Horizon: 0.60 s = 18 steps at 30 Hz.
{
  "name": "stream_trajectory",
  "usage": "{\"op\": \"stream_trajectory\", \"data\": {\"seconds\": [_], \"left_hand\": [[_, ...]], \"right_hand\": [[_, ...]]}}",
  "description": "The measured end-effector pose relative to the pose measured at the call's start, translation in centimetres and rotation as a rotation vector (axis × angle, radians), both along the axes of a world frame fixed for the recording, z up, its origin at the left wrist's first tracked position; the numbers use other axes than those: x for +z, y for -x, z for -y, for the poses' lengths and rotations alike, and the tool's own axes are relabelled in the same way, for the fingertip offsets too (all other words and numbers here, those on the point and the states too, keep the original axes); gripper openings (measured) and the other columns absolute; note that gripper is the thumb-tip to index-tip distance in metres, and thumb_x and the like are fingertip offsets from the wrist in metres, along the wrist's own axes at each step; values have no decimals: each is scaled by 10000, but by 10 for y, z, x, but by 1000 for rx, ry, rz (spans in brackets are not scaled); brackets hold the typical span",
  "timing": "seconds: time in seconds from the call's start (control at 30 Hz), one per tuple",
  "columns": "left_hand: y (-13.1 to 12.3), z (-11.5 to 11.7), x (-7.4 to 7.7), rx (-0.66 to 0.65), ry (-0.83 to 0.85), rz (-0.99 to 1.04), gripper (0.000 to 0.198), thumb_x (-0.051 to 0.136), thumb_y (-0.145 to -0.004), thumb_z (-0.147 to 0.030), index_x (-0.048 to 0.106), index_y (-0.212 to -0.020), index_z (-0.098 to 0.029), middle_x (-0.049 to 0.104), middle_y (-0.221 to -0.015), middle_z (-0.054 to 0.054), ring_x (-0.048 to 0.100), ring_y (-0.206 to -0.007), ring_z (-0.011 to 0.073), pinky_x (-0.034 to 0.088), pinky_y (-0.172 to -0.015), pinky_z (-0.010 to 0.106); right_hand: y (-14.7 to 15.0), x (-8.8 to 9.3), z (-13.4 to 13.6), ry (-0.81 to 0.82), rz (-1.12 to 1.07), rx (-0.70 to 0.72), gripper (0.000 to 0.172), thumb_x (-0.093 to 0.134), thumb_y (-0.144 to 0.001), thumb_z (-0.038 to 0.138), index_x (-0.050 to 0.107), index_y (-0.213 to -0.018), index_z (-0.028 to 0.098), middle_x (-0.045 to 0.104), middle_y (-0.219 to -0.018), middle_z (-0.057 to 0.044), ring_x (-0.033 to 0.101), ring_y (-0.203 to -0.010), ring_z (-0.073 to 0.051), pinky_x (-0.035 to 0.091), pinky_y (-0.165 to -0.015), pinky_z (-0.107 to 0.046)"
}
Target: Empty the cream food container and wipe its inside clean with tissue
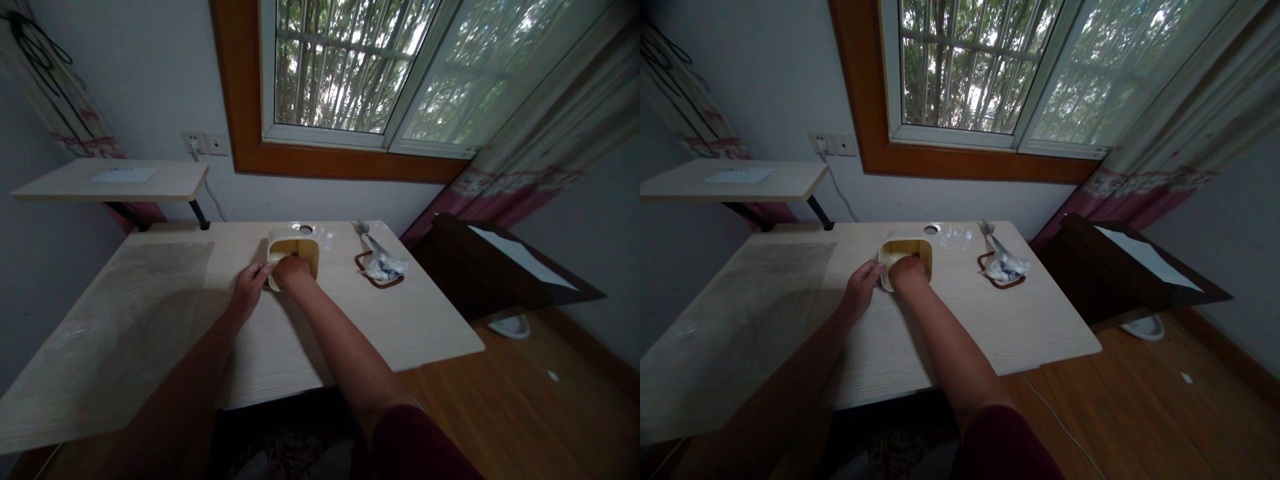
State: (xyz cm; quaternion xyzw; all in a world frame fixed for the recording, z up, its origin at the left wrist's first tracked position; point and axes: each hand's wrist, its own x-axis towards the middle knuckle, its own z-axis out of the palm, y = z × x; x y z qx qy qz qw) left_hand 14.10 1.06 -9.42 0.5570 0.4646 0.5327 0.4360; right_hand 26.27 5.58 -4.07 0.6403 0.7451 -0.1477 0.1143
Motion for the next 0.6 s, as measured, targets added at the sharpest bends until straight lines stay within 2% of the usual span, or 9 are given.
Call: {"op": "stream_trajectory", "data": {"seconds": [0.3, 0.6], "left_hand": [[4, -6, -7, -11, 37, 48, 409, 614, -877, -579, 547, -736, -200, 526, -660, -30, 520, -625, 135, 448, -582, 241], [7, -8, -7, -34, 50, 98, 403, 613, -874, -590, 535, -770, -208, 493, -672, -38, 496, -626, 131, 411, -573, 236]], "right_hand": [[-4, -1, 1, -67, -8, 13, 443, 452, -1002, 309, 746, -1216, 56, 694, -1275, -256, 686, -1179, -339, 568, -943, -398], [-5, 5, 4, -84, -40, 64, 427, 467, -1003, 290, 727, -1236, 45, 692, -1272, -265, 671, -1205, -336, 538, -992, -385]]}}
